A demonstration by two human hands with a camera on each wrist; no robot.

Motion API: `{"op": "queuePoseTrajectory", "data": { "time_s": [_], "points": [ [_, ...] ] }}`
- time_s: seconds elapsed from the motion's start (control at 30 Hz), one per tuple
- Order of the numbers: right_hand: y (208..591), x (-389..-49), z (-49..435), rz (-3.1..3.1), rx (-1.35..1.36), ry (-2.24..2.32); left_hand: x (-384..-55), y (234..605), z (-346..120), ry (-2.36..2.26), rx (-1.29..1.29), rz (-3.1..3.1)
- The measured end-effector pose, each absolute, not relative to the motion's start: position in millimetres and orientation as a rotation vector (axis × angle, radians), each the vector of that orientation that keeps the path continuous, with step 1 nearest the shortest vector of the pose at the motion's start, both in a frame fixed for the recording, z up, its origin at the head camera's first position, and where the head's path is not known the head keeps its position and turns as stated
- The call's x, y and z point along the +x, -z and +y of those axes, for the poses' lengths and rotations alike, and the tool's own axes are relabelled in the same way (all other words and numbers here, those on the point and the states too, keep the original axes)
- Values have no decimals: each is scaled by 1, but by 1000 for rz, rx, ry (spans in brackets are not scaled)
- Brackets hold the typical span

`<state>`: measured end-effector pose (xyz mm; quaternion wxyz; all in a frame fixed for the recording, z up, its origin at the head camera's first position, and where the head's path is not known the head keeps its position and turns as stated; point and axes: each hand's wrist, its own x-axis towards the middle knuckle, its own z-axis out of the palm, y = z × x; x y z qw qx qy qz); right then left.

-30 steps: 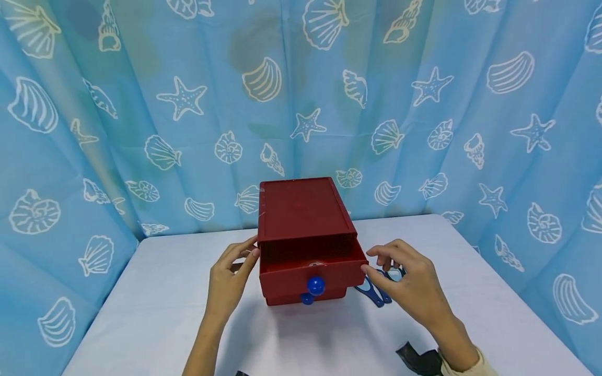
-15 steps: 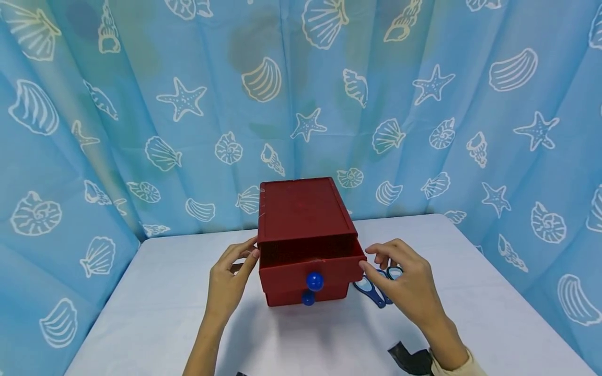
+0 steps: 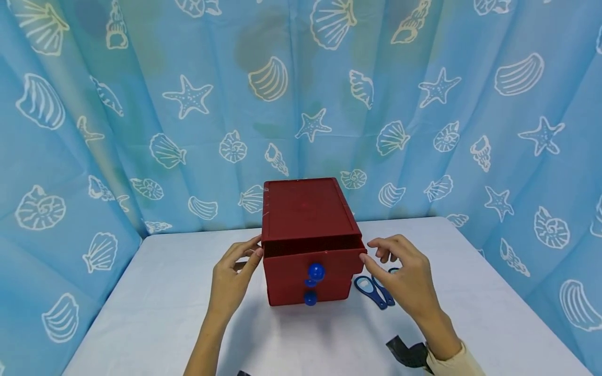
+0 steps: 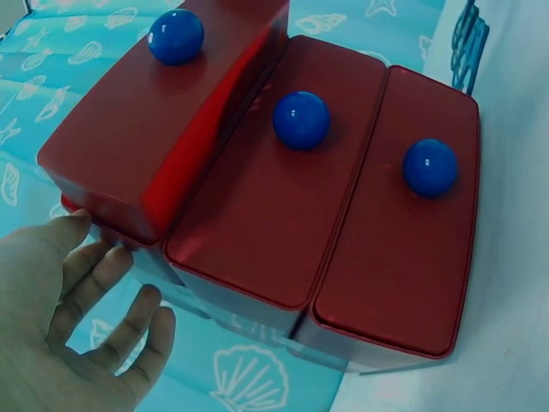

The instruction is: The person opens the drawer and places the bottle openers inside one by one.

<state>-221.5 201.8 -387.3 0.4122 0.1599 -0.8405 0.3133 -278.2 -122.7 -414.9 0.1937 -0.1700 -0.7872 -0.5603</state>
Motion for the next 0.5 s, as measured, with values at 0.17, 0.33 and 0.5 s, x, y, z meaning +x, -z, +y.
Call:
{"op": "queuePoseTrajectory", "data": {
  "time_s": [0.17, 0.33, 0.5],
  "points": [
    [388, -226, 203, -2124, 389, -783, -279, 415, -122, 1572, -482, -2212],
    [390, -230, 204, -2146, 366, -780, -278, 414, -121, 1571, -477, -2225],
    [391, -235, 204, -2148, 363, -787, -275, 414, -121, 1570, -451, -2240]
  ]
}}
